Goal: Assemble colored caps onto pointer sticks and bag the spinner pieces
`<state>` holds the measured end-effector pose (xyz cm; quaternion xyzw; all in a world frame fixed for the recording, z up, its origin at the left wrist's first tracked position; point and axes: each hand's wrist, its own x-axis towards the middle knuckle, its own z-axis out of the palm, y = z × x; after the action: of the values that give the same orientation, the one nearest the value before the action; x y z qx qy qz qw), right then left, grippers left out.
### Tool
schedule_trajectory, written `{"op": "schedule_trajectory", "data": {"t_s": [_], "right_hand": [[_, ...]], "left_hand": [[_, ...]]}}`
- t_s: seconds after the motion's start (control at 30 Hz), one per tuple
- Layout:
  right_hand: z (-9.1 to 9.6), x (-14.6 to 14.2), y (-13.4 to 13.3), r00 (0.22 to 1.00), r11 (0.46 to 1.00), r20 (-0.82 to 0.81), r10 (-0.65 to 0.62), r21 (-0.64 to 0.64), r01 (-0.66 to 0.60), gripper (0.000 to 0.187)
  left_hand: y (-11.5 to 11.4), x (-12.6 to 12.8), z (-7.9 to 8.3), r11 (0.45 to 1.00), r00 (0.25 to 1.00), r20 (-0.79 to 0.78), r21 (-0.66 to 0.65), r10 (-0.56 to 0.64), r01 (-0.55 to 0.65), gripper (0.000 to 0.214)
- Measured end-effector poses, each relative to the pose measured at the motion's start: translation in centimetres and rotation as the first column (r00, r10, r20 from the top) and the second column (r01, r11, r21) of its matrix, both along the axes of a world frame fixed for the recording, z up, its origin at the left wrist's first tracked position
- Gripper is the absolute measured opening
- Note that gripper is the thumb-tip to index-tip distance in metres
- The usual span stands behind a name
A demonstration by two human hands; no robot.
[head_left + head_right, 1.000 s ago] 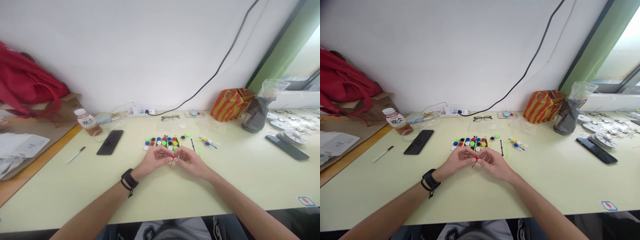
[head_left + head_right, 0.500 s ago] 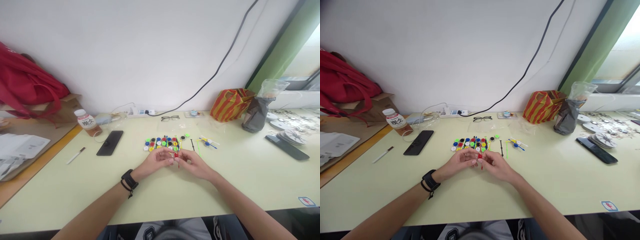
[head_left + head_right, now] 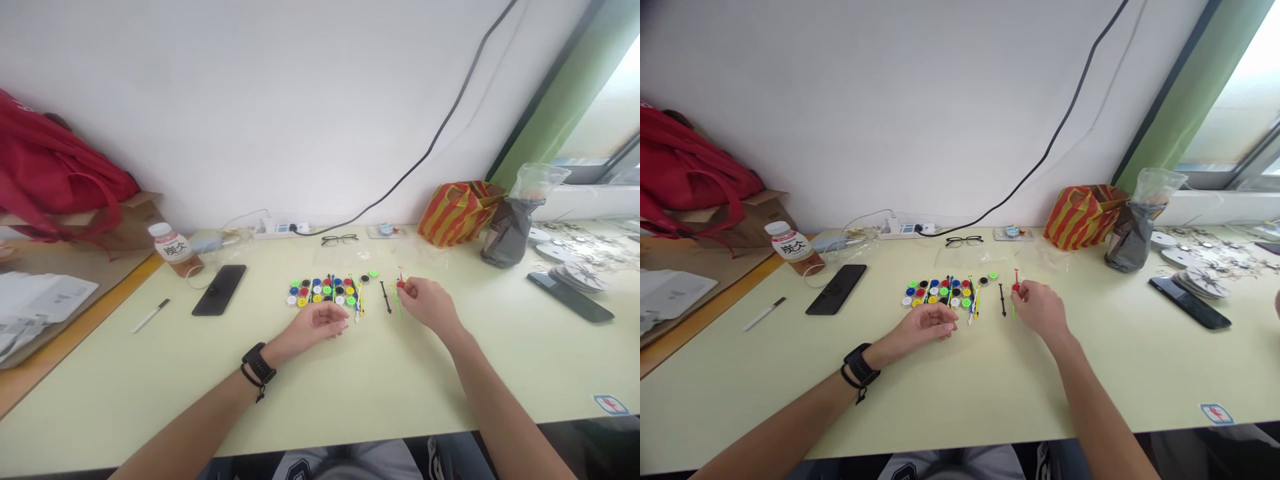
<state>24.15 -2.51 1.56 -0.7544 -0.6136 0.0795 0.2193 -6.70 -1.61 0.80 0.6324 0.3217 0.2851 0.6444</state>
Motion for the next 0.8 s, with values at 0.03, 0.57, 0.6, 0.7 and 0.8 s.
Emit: {"op": "schedule_trajectory", "data": {"t_s": [0.03, 0.57, 0.6, 0.7, 0.8], "right_hand": [[-0.2, 0.2, 0.0, 0.999, 0.999, 0.038, -0.023, -0.035, 0.025, 0.03], [-1.1, 1.5, 0.3, 0.97, 0.99, 0.202, -0.137, -0.008, 0.141, 0.016], [-1.0, 1.4, 0.4, 0.971, 0.99, 0.196, -0.138, 0.012, 0.138, 0.016], [-0.9, 0.7, 0.4, 0.98, 0.995, 0.174, -0.093, 0.043, 0.087, 0.012], [-1.0, -0.2, 0.4, 0.992, 0.999, 0.125, 0.009, 0.034, -0.013, 0.008]], "left_hand": [[0.0, 0.0, 0.1, 1.0, 1.0, -0.006, -0.004, 0.0, 0.0, 0.033], [0.0, 0.0, 0.2, 0.998, 1.0, -0.013, 0.052, -0.028, 0.029, 0.033], [0.0, 0.0, 0.1, 0.998, 0.999, -0.014, 0.06, -0.03, 0.031, 0.033], [0.0, 0.0, 0.0, 0.996, 0.999, -0.021, 0.078, -0.037, 0.038, 0.033], [0.0, -0.1, 0.1, 0.995, 0.998, -0.036, 0.089, -0.046, 0.049, 0.032]]}}
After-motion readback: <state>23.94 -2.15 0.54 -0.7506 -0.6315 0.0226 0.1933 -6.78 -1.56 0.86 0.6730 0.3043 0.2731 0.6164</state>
